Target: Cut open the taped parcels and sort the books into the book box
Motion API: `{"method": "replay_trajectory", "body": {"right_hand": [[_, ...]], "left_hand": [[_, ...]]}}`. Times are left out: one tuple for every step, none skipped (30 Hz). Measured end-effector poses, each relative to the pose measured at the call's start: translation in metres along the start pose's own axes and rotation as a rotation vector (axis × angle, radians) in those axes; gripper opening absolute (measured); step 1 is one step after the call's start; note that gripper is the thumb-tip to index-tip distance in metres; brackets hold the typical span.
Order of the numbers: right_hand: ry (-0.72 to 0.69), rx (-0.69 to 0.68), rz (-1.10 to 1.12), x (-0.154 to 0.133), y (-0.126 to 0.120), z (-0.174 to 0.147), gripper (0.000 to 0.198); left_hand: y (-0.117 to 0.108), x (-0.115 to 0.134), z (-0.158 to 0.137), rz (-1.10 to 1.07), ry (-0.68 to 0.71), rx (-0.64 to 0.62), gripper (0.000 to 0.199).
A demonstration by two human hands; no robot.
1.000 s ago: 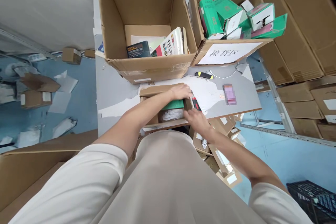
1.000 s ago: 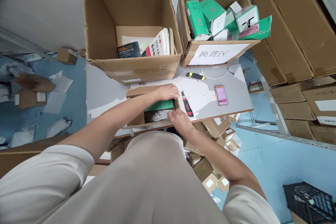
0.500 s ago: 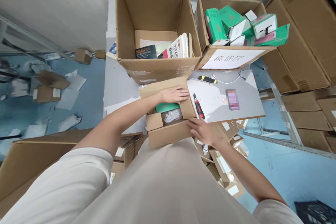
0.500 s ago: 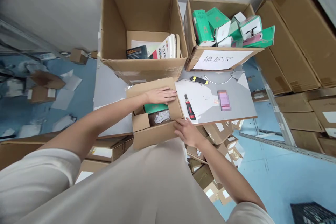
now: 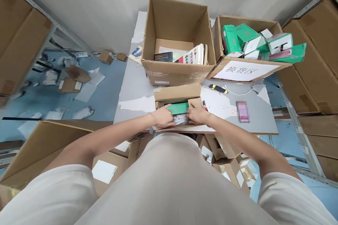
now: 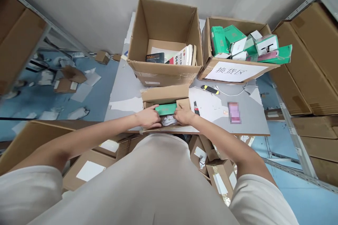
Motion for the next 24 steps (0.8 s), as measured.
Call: {"method": "replay_trajectory", "body": {"right_hand": [[-0.006,0.068,-0.009,-0.002,-0.008,-0.007,0.028],[0.002,0.132,-0.009,-0.003,-0.015,-0.015,0.027],[0.032,0.179,-0.007,-0.002,-0.020,-0.023,0.023],[0.087,0.208,-0.003,0.001,-0.024,-0.031,0.021],[0.161,0.224,0.005,0.006,-0.025,-0.038,0.021],[0.243,0.231,0.013,0.013,-0.024,-0.045,0.024],[0.322,0.235,0.022,0.021,-0.021,-0.052,0.028],[0.390,0.238,0.036,0.029,-0.015,-0.058,0.030],[0.439,0.239,0.057,0.037,-0.008,-0.063,0.031],[0.469,0.238,0.090,0.044,0.001,-0.067,0.033],[0.480,0.234,0.139,0.051,0.012,-0.070,0.036],[0.477,0.227,0.202,0.056,0.023,-0.072,0.043],[0.466,0.217,0.276,0.060,0.035,-0.073,0.051],[0.453,0.206,0.355,0.062,0.047,-0.075,0.057],[0.443,0.197,0.436,0.063,0.058,-0.076,0.062],[0.434,0.195,0.510,0.063,0.067,-0.078,0.065],[0.427,0.199,0.574,0.062,0.074,-0.080,0.069],[0.419,0.206,0.627,0.060,0.080,-0.082,0.074],[0.411,0.215,0.667,0.057,0.085,-0.083,0.081],[0.403,0.225,0.693,0.054,0.088,-0.085,0.089],[0.396,0.237,0.706,0.051,0.090,-0.086,0.097],[0.394,0.252,0.708,0.049,0.092,-0.086,0.103],[0.399,0.271,0.701,0.048,0.093,-0.084,0.108],[0.409,0.294,0.687,0.049,0.094,-0.082,0.112]], "left_hand": [[-0.004,-0.002,-0.005,0.034,-0.057,-0.003,0.043],[-0.005,-0.005,-0.012,0.060,-0.131,-0.019,0.039],[-0.004,-0.009,-0.019,0.074,-0.219,-0.051,0.032],[0.000,-0.013,-0.027,0.076,-0.318,-0.096,0.024],[0.006,-0.017,-0.035,0.070,-0.419,-0.143,0.020],[0.012,-0.019,-0.044,0.060,-0.514,-0.181,0.025],[0.018,-0.021,-0.052,0.052,-0.594,-0.196,0.034],[0.023,-0.021,-0.058,0.047,-0.646,-0.183,0.044],[0.027,-0.020,-0.062,0.042,-0.663,-0.148,0.053],[0.029,-0.018,-0.066,0.034,-0.651,-0.105,0.062],[0.033,-0.015,-0.069,0.015,-0.627,-0.070,0.071],[0.037,-0.013,-0.073,-0.021,-0.600,-0.053,0.078],[0.042,-0.012,-0.078,-0.074,-0.578,-0.051,0.084],[0.047,-0.011,-0.083,-0.142,-0.563,-0.060,0.088],[0.053,-0.011,-0.088,-0.220,-0.553,-0.067,0.089],[0.057,-0.011,-0.091,-0.300,-0.545,-0.061,0.087],[0.060,-0.010,-0.093,-0.375,-0.537,-0.042,0.084],[0.062,-0.009,-0.093,-0.435,-0.538,-0.012,0.080],[0.063,-0.008,-0.093,-0.471,-0.556,0.023,0.081],[0.064,-0.007,-0.091,-0.483,-0.585,0.057,0.087],[0.065,-0.006,-0.089,-0.472,-0.619,0.087,0.101],[0.065,-0.005,-0.085,-0.447,-0.651,0.112,0.118],[0.066,-0.005,-0.081,-0.411,-0.677,0.132,0.134],[0.065,-0.006,-0.078,-0.370,-0.696,0.147,0.146]]}}
Point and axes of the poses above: each hand's wrist, its own z-axis towards the middle knuckle, its own y-axis out of the palm, x = y × z, the point moved 8 cm from there along z, towards the middle knuckle, and after that the axes turned 12 degrees about y, right-handed, at the moved point
